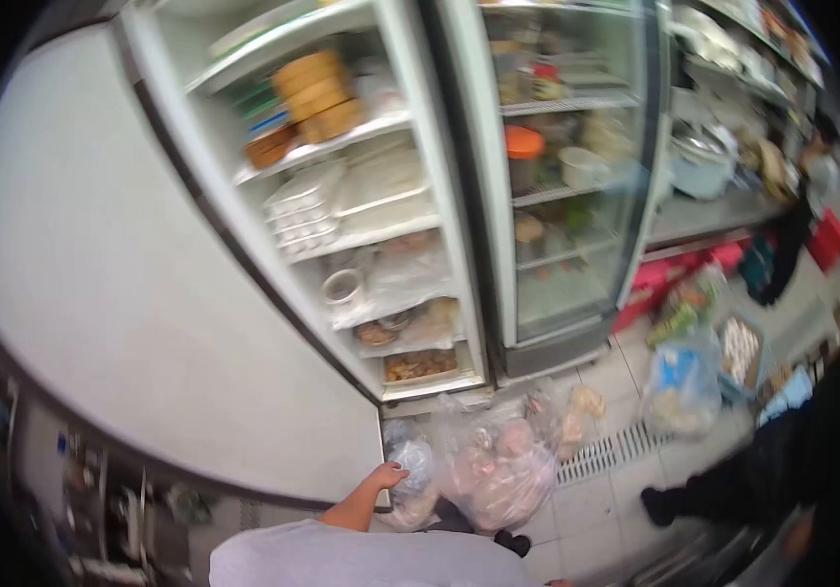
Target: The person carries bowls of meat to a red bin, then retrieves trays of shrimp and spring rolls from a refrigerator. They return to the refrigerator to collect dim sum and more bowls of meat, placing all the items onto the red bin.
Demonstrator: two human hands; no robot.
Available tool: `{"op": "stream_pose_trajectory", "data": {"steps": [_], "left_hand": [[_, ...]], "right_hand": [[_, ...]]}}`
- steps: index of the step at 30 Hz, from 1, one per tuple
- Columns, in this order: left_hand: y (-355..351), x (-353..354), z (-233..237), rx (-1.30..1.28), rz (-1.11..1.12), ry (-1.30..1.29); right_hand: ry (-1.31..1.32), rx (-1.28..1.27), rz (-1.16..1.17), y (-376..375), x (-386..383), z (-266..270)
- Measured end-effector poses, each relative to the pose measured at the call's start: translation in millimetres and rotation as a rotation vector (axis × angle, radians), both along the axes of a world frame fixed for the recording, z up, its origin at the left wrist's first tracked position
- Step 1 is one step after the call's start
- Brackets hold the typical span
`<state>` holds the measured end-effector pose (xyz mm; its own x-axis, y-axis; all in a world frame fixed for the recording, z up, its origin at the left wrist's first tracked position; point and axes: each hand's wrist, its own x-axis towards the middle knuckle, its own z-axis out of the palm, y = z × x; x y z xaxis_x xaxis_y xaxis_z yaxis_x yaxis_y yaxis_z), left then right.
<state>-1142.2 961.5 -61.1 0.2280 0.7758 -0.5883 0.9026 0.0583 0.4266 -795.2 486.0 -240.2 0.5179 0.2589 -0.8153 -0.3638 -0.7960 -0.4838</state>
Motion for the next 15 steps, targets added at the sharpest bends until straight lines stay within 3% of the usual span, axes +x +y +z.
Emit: {"op": "stream_pose_trajectory", "data": {"steps": [1,2,3,5,7,9,11,13,14,15], "left_hand": [[-11.0,17.0,10.1,-0.074,-0.045,-0.026],[-30.0,2.1,-15.2,0.140,-0.034,-0.021],[-44.8,-4.5,-8.7,0.150,-0.008,-0.028],[-88.6,-21.0,2.8,-0.083,0.141,0.004],[-122.8,-41.6,5.1,-0.322,0.462,-0.015],[-143.5,-58.2,23.3,-0.371,0.777,-0.062],[-155.0,-77.2,8.6,-0.075,1.156,-0.089],[-148.2,-100.5,2.6,0.152,1.128,-0.021],[-143.6,-105.2,6.0,0.147,1.136,-0.025],[-134.0,-107.8,17.7,-0.032,1.129,-0.031]], "right_hand": [[0.006,0.006,0.029,1.5,25.1,5.0],[0.001,0.003,0.055,-0.1,41.7,9.2],[0.002,0.006,0.075,0.6,56.3,18.8],[-0.008,0.005,0.110,-3.2,82.9,28.6],[-0.031,-0.005,0.124,-7.3,106.1,37.5],[-0.066,-0.007,0.150,-11.4,128.4,42.8],[-0.107,-0.015,0.164,-6.8,147.6,50.8],[-0.127,-0.029,0.183,0.3,156.8,55.7],[-0.134,-0.030,0.190,3.9,159.9,52.4],[0.017,0.007,0.180,10.4,164.8,42.8]]}}
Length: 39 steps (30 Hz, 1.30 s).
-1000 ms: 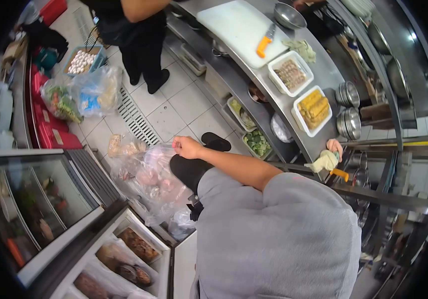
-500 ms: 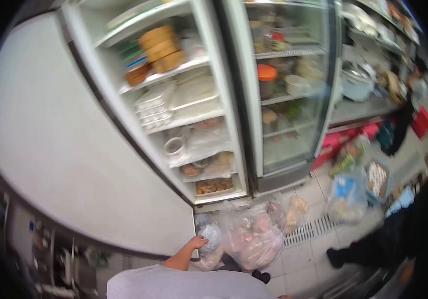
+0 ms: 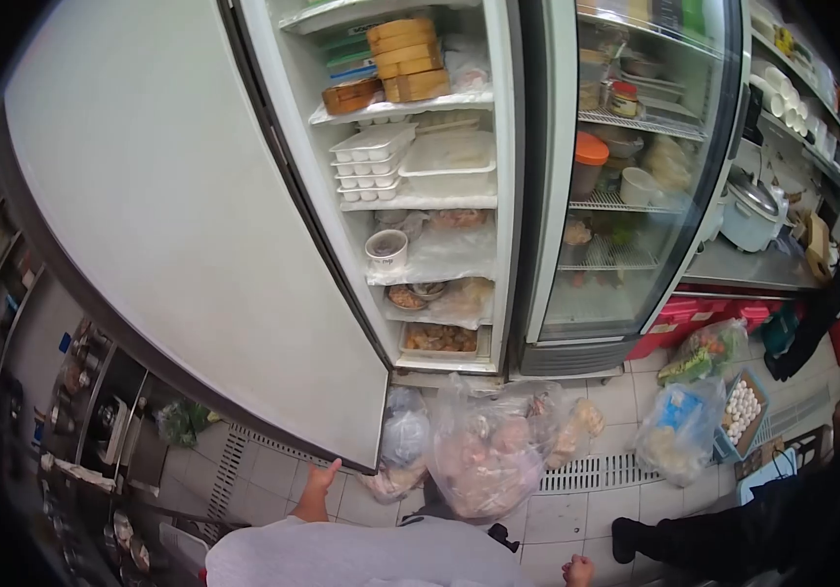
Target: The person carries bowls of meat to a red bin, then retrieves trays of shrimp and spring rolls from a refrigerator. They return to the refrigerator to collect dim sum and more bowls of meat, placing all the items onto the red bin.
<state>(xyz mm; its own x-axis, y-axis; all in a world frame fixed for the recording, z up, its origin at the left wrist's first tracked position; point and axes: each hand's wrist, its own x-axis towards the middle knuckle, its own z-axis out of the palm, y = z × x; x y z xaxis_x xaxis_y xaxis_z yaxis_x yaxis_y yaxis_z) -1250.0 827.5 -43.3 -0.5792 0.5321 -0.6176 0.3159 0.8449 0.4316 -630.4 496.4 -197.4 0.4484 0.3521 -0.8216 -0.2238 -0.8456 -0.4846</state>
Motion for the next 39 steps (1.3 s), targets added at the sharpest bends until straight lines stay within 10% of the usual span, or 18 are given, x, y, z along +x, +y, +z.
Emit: {"op": "stream_pose_trajectory", "data": {"steps": [4,7,9,11,15,21,27,39], "left_hand": [[27.1,29.3,2.0,-0.308,-0.338,-0.414],[111.7,76.5,17.5,0.002,-0.853,-0.430],[189.5,111.4,66.1,0.509,-0.758,-0.438],[273.6,143.0,177.8,0.825,-0.853,-0.365],[387.7,182.4,400.9,1.394,-0.811,-0.203],[550.6,203.9,569.6,1.734,-0.639,0.164],[563.5,216.4,616.1,1.372,-0.854,-0.050],[602.6,237.2,615.0,1.474,-0.931,0.028]], "right_hand": [[0.028,0.082,-0.245,68.4,-11.7,6.0],[-0.016,0.365,0.090,158.1,5.1,37.2],[-0.248,0.798,0.119,249.1,32.0,49.8],[-0.583,0.683,0.437,356.0,28.8,189.9],[-0.679,1.247,0.503,563.3,-46.6,426.8],[-0.752,1.688,0.551,746.6,-183.2,658.7],[-0.925,1.698,0.552,868.8,-213.5,695.1],[-1.124,1.540,0.571,893.0,-220.6,685.8]]}}
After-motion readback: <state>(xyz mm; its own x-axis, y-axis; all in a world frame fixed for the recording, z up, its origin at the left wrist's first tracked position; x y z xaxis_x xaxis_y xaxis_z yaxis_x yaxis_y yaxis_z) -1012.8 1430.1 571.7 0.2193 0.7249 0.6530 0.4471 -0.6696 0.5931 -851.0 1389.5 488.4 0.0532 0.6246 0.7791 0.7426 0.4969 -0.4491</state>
